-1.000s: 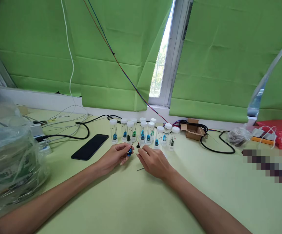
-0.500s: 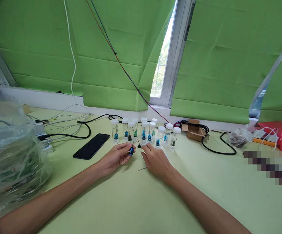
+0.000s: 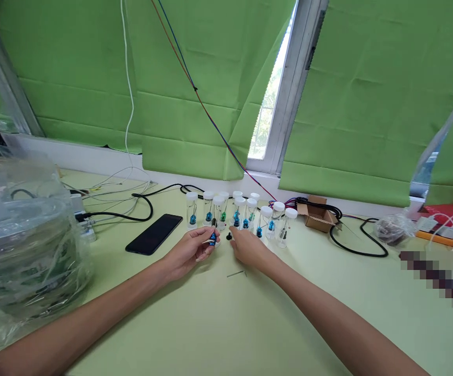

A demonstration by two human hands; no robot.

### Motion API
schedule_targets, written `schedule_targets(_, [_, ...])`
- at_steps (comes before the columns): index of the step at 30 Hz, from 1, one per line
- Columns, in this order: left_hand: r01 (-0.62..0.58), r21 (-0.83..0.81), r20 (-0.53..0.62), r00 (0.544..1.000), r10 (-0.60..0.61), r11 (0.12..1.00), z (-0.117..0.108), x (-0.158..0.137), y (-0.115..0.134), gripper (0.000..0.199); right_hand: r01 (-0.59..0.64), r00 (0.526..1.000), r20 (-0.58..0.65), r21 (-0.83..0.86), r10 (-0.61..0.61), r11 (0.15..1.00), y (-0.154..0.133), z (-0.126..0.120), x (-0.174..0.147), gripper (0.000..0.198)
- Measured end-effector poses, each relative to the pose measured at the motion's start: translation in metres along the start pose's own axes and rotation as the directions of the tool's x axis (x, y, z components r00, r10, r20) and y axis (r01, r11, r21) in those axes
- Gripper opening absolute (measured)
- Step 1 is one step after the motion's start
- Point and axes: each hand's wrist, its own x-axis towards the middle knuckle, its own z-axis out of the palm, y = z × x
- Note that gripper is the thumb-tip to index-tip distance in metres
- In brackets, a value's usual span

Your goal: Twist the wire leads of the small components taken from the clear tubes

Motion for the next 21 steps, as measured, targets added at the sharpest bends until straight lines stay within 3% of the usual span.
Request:
schedule_targets(7, [-0.008,-0.007,-0.015,1.000,0.008,1.000,-0.001,0.001,-0.005,0.028,0.003,1.000,0.015,-0.002,-0.003,1.000,-0.005,0.005,0.012,0.019])
schedule_targets(14, [-0.014,-0.008,-0.019,1.000,0.014,1.000,-0.001,0.001,-0.005,0.028,0.053,0.998,0.039,0.004,-0.053,0.999,-0.009,-0.009,0.001,0.013])
schedule_targets(21, [-0.028,0.038,-0.026,0.999,0.029,0.999,-0.004,0.004,-0.009,0.030,-0.006,1.000,-0.002,-0.100,0.006,0.995,-0.007,-0.007,0.008,0.023])
